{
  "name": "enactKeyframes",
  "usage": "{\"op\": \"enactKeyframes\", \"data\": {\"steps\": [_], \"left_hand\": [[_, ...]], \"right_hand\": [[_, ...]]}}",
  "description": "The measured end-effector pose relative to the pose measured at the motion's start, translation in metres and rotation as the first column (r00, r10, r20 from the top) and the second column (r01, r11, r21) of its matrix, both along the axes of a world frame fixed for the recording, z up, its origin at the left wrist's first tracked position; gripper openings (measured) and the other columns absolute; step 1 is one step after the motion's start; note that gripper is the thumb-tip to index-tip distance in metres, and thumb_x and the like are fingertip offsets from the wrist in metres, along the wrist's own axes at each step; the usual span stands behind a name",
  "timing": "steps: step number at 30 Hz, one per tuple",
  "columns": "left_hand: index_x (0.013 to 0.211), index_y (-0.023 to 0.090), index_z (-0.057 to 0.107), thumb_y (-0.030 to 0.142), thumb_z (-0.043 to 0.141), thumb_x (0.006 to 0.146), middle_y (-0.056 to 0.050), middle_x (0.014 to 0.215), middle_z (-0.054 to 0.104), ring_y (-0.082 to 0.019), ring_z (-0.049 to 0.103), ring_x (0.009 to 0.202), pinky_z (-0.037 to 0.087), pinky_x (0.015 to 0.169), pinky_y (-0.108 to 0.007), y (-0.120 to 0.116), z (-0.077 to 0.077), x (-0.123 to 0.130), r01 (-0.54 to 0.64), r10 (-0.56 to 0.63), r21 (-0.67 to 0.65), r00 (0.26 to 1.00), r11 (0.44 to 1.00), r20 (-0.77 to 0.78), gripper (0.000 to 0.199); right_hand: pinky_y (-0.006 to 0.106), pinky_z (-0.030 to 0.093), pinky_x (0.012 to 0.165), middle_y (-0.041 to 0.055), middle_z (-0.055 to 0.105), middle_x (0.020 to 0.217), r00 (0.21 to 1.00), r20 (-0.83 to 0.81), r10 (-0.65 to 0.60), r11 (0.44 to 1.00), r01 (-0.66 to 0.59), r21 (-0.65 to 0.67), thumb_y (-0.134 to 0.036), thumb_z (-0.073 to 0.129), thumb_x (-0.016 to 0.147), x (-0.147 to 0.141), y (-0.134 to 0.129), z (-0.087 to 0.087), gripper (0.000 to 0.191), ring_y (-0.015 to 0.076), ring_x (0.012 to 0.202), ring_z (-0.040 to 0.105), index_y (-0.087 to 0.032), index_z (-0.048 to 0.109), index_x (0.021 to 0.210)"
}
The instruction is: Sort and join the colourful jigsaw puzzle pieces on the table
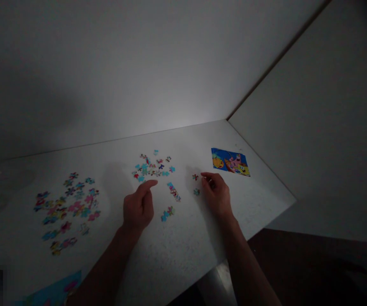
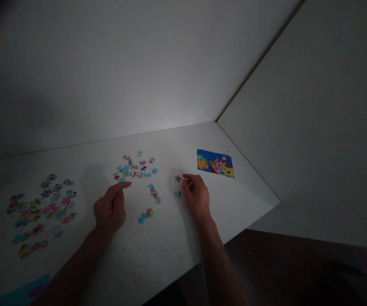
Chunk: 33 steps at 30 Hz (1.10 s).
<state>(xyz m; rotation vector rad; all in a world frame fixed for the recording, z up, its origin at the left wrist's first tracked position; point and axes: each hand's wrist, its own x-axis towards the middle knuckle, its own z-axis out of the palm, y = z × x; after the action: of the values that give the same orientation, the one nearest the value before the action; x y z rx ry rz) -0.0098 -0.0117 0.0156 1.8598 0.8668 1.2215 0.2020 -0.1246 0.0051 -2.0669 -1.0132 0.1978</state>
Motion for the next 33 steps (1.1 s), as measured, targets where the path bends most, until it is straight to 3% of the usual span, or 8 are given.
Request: {"op": "enactKeyframes", "data": {"steps": [3, 6, 9, 12, 18, 23, 27, 33], "left_hand": [[0.092, 0.02, 0.071, 0.016, 0.052, 0.079, 0.008, 0.044, 0.044, -0.006, 0.035, 0.035, 0.028, 0.041, -0.017, -0.001, 0.001, -0.002, -0.028, 0.033, -0.056, 0.996, 0.998, 0.085, 0.023], [0.086, 0.019, 0.071, 0.014, 0.055, 0.075, 0.008, 0.045, 0.044, -0.005, 0.034, 0.036, 0.026, 0.042, -0.017, -0.002, 0.0, -0.002, -0.055, 0.082, -0.136, 0.977, 0.989, 0.197, 0.02], [0.081, 0.018, 0.07, 0.018, 0.056, 0.074, 0.008, 0.045, 0.039, -0.006, 0.031, 0.038, 0.027, 0.042, -0.017, 0.001, 0.002, 0.001, -0.048, 0.13, -0.235, 0.928, 0.971, 0.349, 0.015], [0.074, 0.018, 0.065, 0.024, 0.053, 0.075, 0.01, 0.042, 0.027, -0.006, 0.021, 0.037, 0.022, 0.039, -0.017, 0.012, 0.009, 0.004, 0.038, 0.158, -0.355, 0.848, 0.934, 0.506, 0.013], [0.064, 0.02, 0.054, 0.024, 0.048, 0.073, 0.01, 0.044, 0.018, -0.008, 0.014, 0.036, 0.024, 0.036, -0.019, 0.039, 0.036, -0.02, 0.327, 0.129, -0.529, 0.746, 0.783, 0.653, 0.011], [0.06, 0.02, 0.039, 0.016, 0.045, 0.075, 0.009, 0.049, 0.012, -0.008, 0.008, 0.04, 0.022, 0.037, -0.018, 0.043, 0.059, -0.04, 0.649, 0.122, -0.49, 0.526, 0.582, 0.842, 0.016], [0.06, 0.021, 0.031, 0.014, 0.045, 0.079, 0.009, 0.049, 0.01, -0.008, 0.002, 0.039, 0.014, 0.032, -0.02, 0.037, 0.079, -0.045, 0.716, 0.114, -0.368, 0.378, 0.593, 0.919, 0.024], [0.063, 0.02, 0.041, 0.016, 0.044, 0.093, 0.009, 0.048, 0.012, -0.005, 0.004, 0.033, 0.006, 0.027, -0.017, 0.021, 0.111, -0.058, 0.618, 0.133, -0.263, 0.249, 0.741, 0.959, 0.03]], "right_hand": [[0.03, 0.05, 0.065, 0.0058, 0.06, 0.087, 0.984, 0.049, 0.173, 0.985, -0.174, -0.001, -0.03, 0.048, 0.089, -0.035, -0.014, 0.007, 0.022, 0.0154, 0.069, 0.056, -0.019, 0.064, 0.099], [0.032, 0.053, 0.074, 0.0077, 0.062, 0.095, 0.93, 0.084, 0.357, 0.933, -0.353, -0.063, -0.025, 0.048, 0.09, -0.077, -0.031, 0.005, 0.023, 0.0185, 0.084, 0.061, -0.021, 0.062, 0.108], [0.038, 0.053, 0.081, 0.0108, 0.062, 0.101, 0.917, 0.204, 0.344, 0.936, -0.318, -0.15, -0.026, 0.051, 0.089, -0.1, -0.038, -0.002, 0.031, 0.023, 0.094, 0.061, -0.021, 0.058, 0.12], [0.04, 0.054, 0.081, 0.0116, 0.062, 0.105, 0.909, 0.245, 0.338, 0.935, -0.296, -0.194, -0.029, 0.05, 0.09, -0.101, -0.035, -0.008, 0.032, 0.0241, 0.095, 0.061, -0.021, 0.058, 0.121], [0.035, 0.053, 0.075, 0.0087, 0.064, 0.1, 0.921, 0.22, 0.322, 0.939, -0.282, -0.194, -0.029, 0.045, 0.094, -0.093, -0.029, -0.008, 0.025, 0.02, 0.084, 0.064, -0.022, 0.064, 0.108], [0.028, 0.051, 0.065, 0.0049, 0.067, 0.095, 0.947, 0.182, 0.266, 0.952, -0.227, -0.207, -0.032, 0.044, 0.095, -0.094, -0.022, -0.007, 0.025, 0.017, 0.075, 0.065, -0.025, 0.066, 0.105], [0.024, 0.048, 0.058, 0.003, 0.068, 0.089, 0.958, 0.191, 0.214, 0.959, -0.169, -0.226, -0.034, 0.045, 0.095, -0.099, -0.012, -0.004, 0.025, 0.0161, 0.073, 0.066, -0.027, 0.067, 0.104], [0.028, 0.052, 0.07, 0.0065, 0.066, 0.094, 0.955, 0.144, 0.259, 0.965, -0.249, -0.083, -0.023, 0.04, 0.095, -0.105, -0.023, -0.005, 0.03, 0.0161, 0.079, 0.065, -0.022, 0.063, 0.114]]}}
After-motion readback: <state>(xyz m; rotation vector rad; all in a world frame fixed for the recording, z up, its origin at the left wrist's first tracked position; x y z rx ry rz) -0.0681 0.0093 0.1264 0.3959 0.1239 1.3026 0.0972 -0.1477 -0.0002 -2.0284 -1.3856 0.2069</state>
